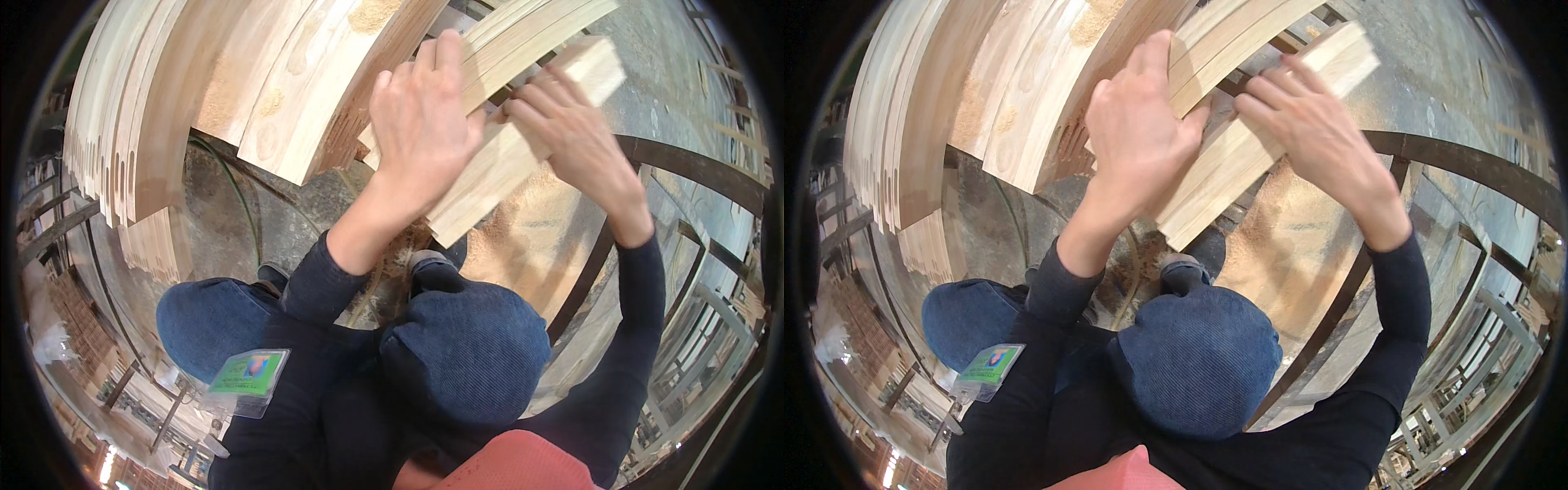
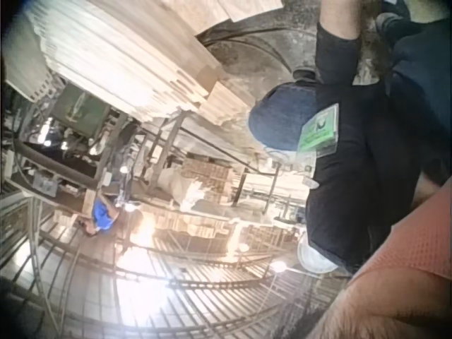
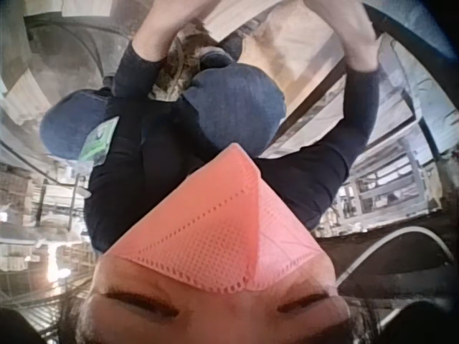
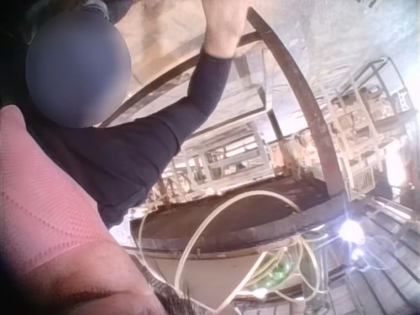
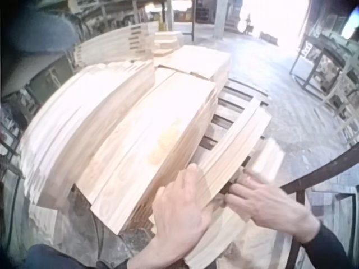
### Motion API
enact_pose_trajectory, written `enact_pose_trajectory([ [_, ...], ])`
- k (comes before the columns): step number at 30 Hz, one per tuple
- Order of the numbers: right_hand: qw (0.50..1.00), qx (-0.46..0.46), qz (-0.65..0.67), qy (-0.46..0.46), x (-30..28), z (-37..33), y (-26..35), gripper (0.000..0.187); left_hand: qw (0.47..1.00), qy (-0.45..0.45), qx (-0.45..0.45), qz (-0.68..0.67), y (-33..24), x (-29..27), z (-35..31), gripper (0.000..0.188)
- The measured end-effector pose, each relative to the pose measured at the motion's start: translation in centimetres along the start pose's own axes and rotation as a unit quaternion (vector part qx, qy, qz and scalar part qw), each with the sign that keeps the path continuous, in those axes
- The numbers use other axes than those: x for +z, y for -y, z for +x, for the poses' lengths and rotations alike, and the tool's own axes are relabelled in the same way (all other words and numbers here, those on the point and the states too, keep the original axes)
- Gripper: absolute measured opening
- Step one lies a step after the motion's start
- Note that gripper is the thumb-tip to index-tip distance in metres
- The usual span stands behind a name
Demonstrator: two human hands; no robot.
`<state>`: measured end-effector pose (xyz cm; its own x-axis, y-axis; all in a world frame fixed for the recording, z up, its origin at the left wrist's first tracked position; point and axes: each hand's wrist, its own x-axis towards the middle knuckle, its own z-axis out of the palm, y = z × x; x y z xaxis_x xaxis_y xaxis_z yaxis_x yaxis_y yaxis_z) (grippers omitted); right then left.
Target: The person squats and repeatedly picks up small wooden pieces with cutouts from a pile, aligns them, and stacks them into neat piles on a pallet. The person handles the pieces by hand and moves between stacks to organize them.
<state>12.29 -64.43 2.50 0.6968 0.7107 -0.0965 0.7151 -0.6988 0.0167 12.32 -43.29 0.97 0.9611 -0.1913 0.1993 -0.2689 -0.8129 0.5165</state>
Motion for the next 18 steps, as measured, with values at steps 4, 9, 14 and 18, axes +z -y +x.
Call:
enact_pose_trajectory([
  [4, 0.999, -0.027, 0.024, -0.022, 6.4, 0.5, 0.4, 0.054, 0.988, 0.099, -0.046, 0.113, 3.2, 5.1, -0.8, 0.079],
  [9, 0.999, -0.015, 0.036, -0.033, 7.5, 0.7, 0.4, 0.065, 0.999, 0.020, -0.017, 0.045, 4.4, 7.1, -1.0, 0.081],
  [14, 0.997, -0.030, 0.057, 0.042, 6.3, 1.4, -0.1, 0.060, 0.997, 0.045, -0.046, 0.037, 4.6, 6.9, 0.0, 0.068],
  [18, 0.999, -0.034, 0.010, 0.006, 4.4, 0.7, -1.0, 0.050, 0.999, 0.052, -0.012, 0.004, 3.7, 5.5, 0.6, 0.062],
])
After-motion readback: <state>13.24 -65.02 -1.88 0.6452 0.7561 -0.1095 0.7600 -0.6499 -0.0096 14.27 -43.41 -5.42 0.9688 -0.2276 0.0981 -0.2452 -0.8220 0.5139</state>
